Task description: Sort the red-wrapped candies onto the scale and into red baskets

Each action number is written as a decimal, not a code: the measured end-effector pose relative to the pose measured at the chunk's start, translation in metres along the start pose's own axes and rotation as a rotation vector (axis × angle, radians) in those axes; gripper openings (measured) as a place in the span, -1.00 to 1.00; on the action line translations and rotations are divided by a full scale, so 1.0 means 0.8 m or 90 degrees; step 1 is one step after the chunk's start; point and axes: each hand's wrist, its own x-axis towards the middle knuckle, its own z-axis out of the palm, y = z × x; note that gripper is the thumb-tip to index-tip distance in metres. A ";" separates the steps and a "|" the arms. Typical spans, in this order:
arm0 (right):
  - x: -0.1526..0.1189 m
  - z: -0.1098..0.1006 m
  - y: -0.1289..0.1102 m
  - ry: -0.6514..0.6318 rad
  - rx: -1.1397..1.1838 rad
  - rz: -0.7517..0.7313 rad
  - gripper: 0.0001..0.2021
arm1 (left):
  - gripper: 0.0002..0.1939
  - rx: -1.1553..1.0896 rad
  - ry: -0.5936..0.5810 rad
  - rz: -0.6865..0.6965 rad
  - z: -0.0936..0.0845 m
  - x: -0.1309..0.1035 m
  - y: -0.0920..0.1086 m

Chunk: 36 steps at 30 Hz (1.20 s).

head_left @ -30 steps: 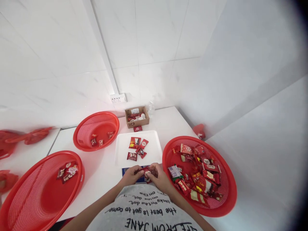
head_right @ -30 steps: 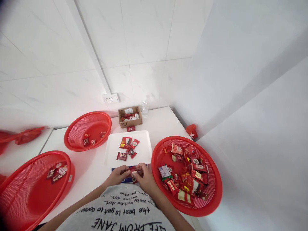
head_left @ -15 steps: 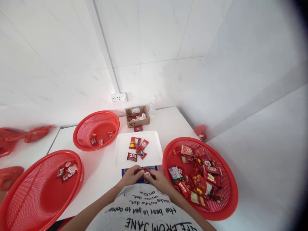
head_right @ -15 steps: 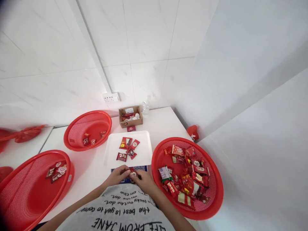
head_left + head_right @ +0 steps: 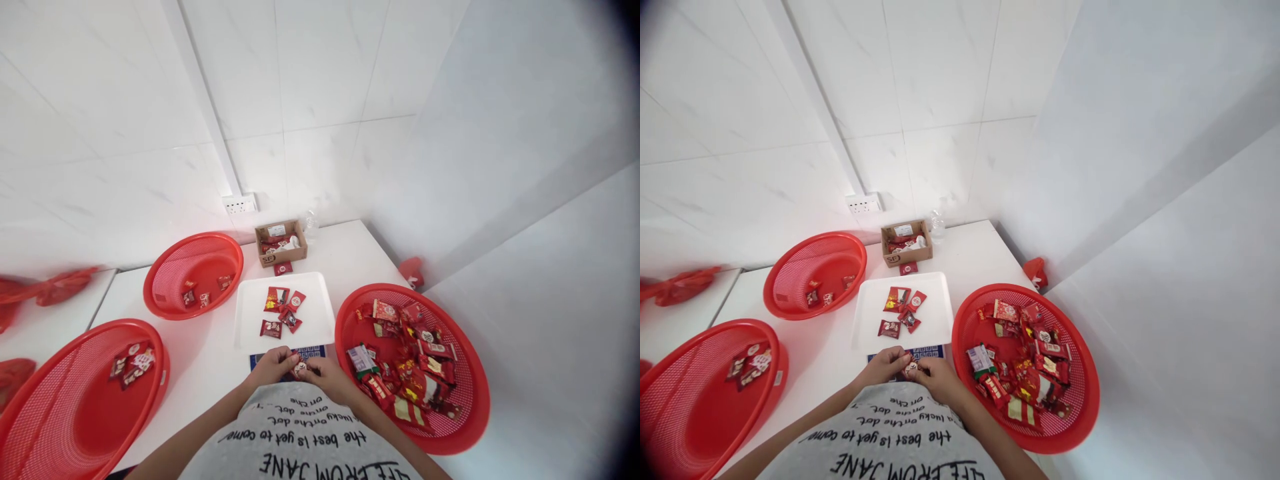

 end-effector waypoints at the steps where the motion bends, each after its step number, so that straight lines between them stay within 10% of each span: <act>1: 0.000 0.000 0.000 0.002 -0.004 0.002 -0.55 | -0.50 -0.021 -0.004 -0.008 0.000 0.001 -0.001; 25: -0.005 0.010 0.004 -0.001 0.098 -0.014 -0.52 | -0.40 0.028 -0.021 -0.019 -0.001 -0.005 0.000; 36: -0.007 0.011 0.001 -0.045 0.177 -0.025 -0.51 | -0.43 -0.226 -0.095 -0.049 0.003 -0.004 -0.013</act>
